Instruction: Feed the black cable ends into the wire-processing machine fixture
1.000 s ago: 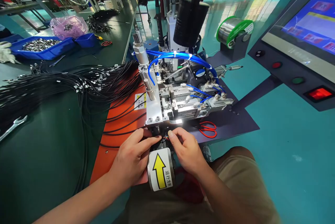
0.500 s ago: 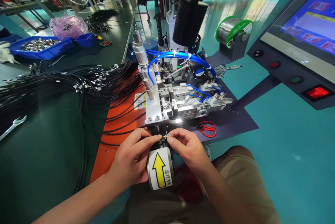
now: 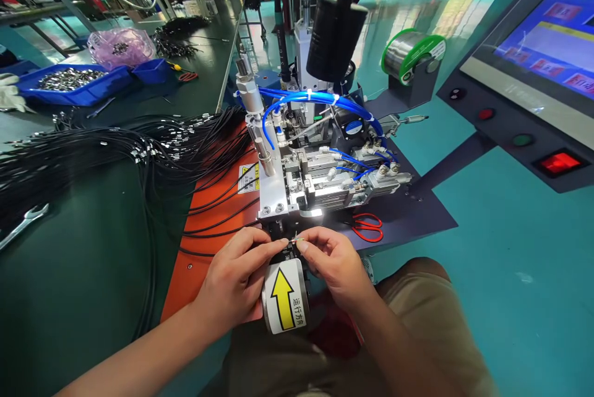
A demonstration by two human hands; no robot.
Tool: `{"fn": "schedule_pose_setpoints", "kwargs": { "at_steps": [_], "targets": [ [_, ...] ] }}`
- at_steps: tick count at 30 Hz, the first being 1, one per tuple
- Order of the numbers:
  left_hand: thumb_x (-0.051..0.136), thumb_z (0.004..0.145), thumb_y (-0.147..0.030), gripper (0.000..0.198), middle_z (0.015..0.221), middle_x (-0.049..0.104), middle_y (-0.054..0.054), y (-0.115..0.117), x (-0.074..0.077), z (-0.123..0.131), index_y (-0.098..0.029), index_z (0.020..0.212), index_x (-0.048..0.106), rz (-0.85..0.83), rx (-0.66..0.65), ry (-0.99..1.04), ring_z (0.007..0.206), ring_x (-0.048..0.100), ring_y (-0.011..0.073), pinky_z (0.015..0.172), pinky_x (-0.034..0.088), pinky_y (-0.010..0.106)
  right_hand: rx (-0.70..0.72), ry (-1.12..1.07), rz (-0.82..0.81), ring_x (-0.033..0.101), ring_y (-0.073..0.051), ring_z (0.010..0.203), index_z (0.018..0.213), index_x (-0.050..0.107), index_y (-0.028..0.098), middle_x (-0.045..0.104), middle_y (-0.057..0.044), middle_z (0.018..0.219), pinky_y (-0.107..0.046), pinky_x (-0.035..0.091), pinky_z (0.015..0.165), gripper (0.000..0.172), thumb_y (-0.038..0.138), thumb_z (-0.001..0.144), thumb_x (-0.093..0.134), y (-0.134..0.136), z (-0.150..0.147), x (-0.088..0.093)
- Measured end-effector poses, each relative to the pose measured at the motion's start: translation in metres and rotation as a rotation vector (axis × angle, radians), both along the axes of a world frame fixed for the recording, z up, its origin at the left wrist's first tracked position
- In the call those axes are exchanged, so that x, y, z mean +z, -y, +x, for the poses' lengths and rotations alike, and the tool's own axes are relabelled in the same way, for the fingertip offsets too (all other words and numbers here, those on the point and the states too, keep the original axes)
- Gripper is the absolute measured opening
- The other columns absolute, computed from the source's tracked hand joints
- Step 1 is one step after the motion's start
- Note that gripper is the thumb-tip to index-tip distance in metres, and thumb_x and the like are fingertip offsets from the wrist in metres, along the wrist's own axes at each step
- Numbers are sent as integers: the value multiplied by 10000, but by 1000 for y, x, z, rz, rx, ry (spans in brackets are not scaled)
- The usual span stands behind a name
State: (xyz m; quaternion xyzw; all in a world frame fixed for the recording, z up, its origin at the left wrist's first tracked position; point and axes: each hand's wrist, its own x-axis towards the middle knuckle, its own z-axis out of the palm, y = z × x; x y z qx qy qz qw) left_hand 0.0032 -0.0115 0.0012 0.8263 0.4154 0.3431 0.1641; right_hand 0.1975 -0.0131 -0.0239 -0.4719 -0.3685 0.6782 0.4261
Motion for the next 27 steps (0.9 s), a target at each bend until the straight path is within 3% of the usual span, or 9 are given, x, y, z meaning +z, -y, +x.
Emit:
{"fn": "schedule_pose_setpoints", "kwargs": {
  "at_steps": [11,19,23,27],
  "targets": [
    [483,935,-134,281,902,595,64,0,0,0,-181,1133,676,-39,-14,28,815,564,151,676,486,259,-55,-57,-8,289,-70,512,902,690,166,422,61,571,-225,204,468,265,402,801,753,-1,-6,1],
    [532,900,-102,314,938,616,61,0,-3,-2,-180,1182,646,-50,-120,60,814,572,138,706,491,256,-110,-125,-27,246,-60,491,861,667,153,374,78,540,-221,175,448,292,410,771,773,1,-14,3],
    [521,909,-122,288,940,620,71,1,-1,-2,-186,1153,661,-25,-73,26,820,569,149,699,493,270,-55,-30,-36,296,-71,504,924,675,159,400,66,563,-219,216,458,326,445,787,753,2,-6,5],
    [514,907,-116,280,942,622,81,1,0,-1,-186,1121,680,-6,-55,-12,815,563,157,688,487,279,36,72,-34,420,-99,561,1008,656,185,519,20,674,-221,305,493,360,488,820,706,-4,9,9]
  ]
}}
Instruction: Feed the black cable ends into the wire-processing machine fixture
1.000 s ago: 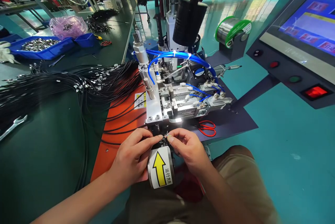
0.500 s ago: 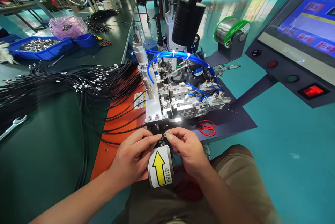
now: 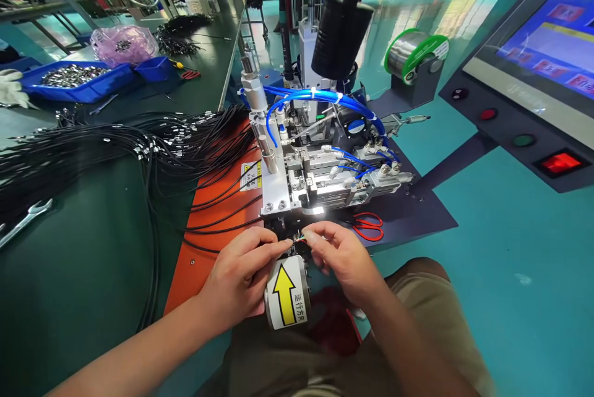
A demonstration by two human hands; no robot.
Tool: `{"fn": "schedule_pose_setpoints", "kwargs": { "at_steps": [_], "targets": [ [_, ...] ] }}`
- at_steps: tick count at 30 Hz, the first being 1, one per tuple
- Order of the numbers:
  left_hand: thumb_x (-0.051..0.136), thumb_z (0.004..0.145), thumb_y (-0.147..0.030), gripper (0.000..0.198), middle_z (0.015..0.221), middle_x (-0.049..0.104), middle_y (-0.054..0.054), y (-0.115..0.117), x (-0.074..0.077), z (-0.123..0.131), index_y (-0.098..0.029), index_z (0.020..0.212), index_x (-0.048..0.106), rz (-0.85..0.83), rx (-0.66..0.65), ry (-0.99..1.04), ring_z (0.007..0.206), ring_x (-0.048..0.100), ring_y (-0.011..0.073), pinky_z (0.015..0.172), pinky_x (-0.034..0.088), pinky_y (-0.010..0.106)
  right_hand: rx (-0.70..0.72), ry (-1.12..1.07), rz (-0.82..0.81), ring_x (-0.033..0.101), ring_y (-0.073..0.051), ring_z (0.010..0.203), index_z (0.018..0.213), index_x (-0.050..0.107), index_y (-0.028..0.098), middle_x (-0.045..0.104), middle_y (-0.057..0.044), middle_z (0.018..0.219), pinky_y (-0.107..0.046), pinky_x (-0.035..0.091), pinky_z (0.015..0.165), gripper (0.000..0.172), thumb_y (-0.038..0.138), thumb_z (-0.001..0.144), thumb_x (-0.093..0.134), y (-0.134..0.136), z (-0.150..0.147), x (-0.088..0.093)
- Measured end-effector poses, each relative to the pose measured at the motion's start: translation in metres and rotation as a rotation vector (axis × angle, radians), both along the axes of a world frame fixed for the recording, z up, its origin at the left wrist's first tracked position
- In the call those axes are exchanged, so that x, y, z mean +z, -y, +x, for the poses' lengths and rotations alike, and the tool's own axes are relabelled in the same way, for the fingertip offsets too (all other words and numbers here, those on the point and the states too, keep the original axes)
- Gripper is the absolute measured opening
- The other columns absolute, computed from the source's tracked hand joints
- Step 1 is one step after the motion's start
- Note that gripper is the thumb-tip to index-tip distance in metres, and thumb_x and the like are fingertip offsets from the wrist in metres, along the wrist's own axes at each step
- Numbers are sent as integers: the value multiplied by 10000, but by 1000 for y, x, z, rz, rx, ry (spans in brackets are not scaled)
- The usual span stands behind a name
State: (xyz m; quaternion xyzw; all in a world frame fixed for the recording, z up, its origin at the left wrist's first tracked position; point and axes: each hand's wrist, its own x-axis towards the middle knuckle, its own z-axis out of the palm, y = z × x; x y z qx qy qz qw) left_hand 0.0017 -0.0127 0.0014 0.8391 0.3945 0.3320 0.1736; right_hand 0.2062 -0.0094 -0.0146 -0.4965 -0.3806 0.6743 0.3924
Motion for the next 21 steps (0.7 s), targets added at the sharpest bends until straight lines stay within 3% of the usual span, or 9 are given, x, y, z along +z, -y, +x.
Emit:
{"fn": "schedule_pose_setpoints", "kwargs": {
  "at_steps": [3,8,21],
  "targets": [
    [515,893,-96,302,953,619,82,0,0,-1,-192,1128,680,-10,-4,-16,825,557,161,693,483,279,27,73,18,440,-105,576,955,643,185,565,-9,759,-220,303,483,346,515,850,649,-6,6,5],
    [515,892,-94,296,947,610,82,0,0,-1,-183,1118,685,-14,-7,-9,820,547,164,691,475,283,87,189,115,409,-105,557,814,608,185,475,39,628,-225,312,488,324,503,874,608,-10,3,13],
    [496,871,-65,301,921,596,86,0,-3,1,-166,1068,699,1,66,-50,838,549,188,712,480,306,132,404,310,508,-145,700,827,571,204,558,16,755,-250,399,609,274,434,958,502,-8,-3,7]
  ]
}}
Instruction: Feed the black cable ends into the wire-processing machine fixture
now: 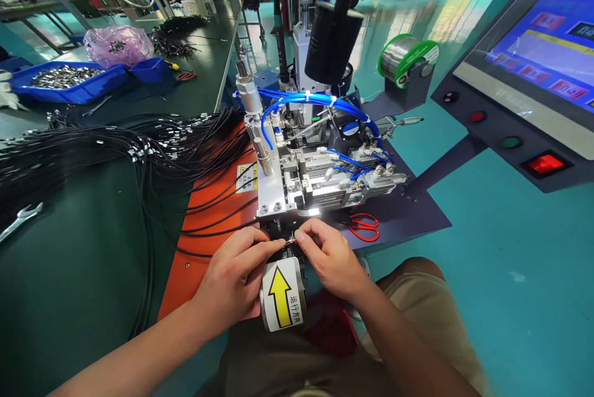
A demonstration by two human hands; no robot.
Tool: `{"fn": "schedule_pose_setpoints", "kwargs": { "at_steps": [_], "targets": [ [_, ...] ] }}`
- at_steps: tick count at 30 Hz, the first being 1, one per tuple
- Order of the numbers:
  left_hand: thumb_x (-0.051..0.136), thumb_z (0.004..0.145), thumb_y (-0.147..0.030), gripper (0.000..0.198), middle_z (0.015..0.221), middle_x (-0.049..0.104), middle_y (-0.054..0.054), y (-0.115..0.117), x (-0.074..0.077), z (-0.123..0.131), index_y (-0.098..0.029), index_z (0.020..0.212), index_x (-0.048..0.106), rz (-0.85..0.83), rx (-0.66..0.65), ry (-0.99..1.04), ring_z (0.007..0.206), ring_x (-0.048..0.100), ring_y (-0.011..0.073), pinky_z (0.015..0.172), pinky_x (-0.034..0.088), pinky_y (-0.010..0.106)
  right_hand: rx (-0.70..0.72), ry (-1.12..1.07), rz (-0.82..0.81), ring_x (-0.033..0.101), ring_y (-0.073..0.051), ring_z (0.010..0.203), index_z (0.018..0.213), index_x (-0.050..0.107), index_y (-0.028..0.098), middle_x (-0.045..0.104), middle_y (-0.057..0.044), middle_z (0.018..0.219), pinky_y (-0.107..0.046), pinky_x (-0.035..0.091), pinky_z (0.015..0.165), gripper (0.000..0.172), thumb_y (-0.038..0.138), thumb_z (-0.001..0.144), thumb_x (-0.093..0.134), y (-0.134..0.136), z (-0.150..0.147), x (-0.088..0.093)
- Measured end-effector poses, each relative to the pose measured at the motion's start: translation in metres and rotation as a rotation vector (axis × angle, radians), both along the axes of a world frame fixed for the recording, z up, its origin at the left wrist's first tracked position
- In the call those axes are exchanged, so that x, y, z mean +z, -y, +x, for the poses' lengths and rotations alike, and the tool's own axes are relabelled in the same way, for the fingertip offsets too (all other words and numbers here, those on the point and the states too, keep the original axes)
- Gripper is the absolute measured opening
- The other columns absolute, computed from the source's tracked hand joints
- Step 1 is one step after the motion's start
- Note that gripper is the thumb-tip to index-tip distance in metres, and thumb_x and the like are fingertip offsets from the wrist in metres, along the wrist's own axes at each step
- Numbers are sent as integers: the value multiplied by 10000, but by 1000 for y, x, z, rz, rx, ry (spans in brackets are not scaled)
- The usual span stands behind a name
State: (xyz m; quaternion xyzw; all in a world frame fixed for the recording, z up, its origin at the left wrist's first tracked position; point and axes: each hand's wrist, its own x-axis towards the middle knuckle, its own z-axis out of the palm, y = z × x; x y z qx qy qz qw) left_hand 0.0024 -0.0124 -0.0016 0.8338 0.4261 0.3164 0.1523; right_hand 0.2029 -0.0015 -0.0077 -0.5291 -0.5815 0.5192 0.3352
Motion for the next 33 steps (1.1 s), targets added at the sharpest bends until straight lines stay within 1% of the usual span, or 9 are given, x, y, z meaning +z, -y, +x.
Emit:
{"fn": "schedule_pose_setpoints", "kwargs": {
  "at_steps": [3,8,15,22,29,33],
  "targets": [
    [496,853,-41,323,912,592,85,0,-1,0,-169,1063,705,-25,28,-21,846,550,196,724,480,317,-15,27,43,521,-152,713,833,568,205,570,10,769,-257,402,620,274,425,970,480,1,-4,-5],
    [501,853,-48,325,927,594,88,-1,-2,0,-175,1067,709,-47,49,-39,875,559,208,745,487,327,-37,55,96,540,-161,750,830,569,206,582,3,793,-272,414,669,265,403,978,471,1,-7,-9],
    [495,854,-43,322,932,597,92,-1,-3,1,-167,1059,711,-54,58,-48,880,561,211,738,490,324,-48,49,109,551,-161,772,841,572,210,589,2,809,-266,425,697,243,379,983,472,2,-9,-10],
    [494,848,-33,323,914,593,94,-1,-3,1,-166,1041,715,-56,74,-61,866,560,212,726,487,319,-56,68,119,544,-147,753,835,569,206,582,9,799,-253,421,687,242,368,987,472,2,-8,-10],
    [483,854,-42,314,893,587,88,-1,-1,2,-162,1028,715,-57,75,-64,846,556,205,710,486,309,-76,61,94,548,-148,750,833,572,203,584,9,798,-253,428,679,247,380,979,481,3,-9,-14],
    [489,848,-40,310,888,585,88,-1,0,2,-160,1022,715,-56,75,-65,842,553,206,705,485,310,-92,45,126,582,-158,804,886,590,209,619,2,846,-254,446,715,200,359,976,494,4,-10,-14]
  ]
}}
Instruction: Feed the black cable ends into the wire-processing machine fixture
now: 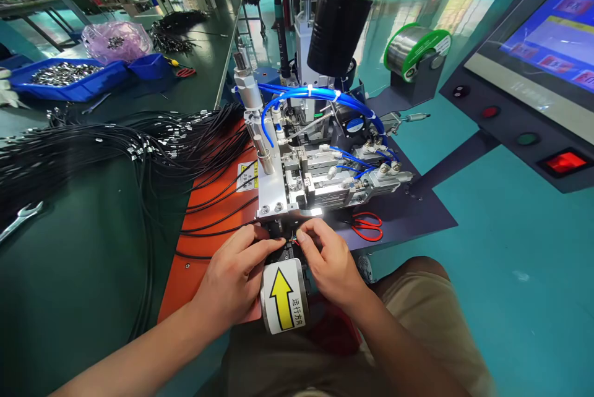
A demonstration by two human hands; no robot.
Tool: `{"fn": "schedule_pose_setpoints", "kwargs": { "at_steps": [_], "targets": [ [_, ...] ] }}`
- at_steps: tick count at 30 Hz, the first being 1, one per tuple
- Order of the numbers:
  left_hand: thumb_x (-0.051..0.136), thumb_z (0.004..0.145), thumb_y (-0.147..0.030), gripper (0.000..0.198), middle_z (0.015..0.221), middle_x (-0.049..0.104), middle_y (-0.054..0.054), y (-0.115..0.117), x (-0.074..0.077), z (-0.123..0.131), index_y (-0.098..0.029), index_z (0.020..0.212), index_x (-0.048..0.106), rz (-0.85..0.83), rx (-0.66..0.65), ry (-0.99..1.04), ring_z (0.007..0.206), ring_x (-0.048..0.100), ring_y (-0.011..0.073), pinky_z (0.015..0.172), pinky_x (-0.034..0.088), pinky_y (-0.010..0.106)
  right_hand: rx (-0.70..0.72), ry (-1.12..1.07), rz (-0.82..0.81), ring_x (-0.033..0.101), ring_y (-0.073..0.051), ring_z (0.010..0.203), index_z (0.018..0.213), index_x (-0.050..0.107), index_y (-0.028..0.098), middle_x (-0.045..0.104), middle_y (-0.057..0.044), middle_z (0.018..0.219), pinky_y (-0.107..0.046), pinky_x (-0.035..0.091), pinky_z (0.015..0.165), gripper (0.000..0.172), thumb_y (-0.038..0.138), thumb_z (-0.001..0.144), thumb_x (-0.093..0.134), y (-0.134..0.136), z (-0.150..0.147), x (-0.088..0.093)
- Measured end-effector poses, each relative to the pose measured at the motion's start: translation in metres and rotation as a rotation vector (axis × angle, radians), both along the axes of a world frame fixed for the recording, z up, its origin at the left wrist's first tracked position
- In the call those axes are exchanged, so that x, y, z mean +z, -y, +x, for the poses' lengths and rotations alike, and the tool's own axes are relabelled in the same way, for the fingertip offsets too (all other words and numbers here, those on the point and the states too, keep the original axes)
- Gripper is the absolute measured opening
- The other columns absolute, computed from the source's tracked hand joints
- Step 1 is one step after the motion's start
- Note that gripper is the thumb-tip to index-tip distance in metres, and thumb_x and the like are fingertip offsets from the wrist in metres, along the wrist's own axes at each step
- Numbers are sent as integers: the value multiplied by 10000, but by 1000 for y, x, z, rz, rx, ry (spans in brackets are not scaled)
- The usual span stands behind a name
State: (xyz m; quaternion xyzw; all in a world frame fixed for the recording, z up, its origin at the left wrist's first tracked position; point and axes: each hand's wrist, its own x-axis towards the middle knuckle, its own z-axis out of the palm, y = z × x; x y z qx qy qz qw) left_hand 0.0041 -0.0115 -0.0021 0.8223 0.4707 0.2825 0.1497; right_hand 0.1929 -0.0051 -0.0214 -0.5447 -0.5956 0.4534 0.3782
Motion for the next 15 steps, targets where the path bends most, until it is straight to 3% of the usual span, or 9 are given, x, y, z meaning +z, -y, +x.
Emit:
{"fn": "schedule_pose_setpoints", "kwargs": {
  "at_steps": [6,15],
  "targets": [
    [484,860,-47,309,895,589,85,-1,0,-1,-168,1028,713,4,0,3,855,559,202,720,495,308,-14,24,64,603,-154,839,932,631,214,649,-1,899,-245,454,749,176,325,977,502,0,0,-1],
    [487,848,-31,322,909,590,85,0,-1,0,-173,1030,712,-22,8,13,874,561,208,740,494,317,-18,19,-44,565,-156,764,845,592,209,605,4,794,-248,439,667,258,411,972,493,0,0,-3]
  ]
}}
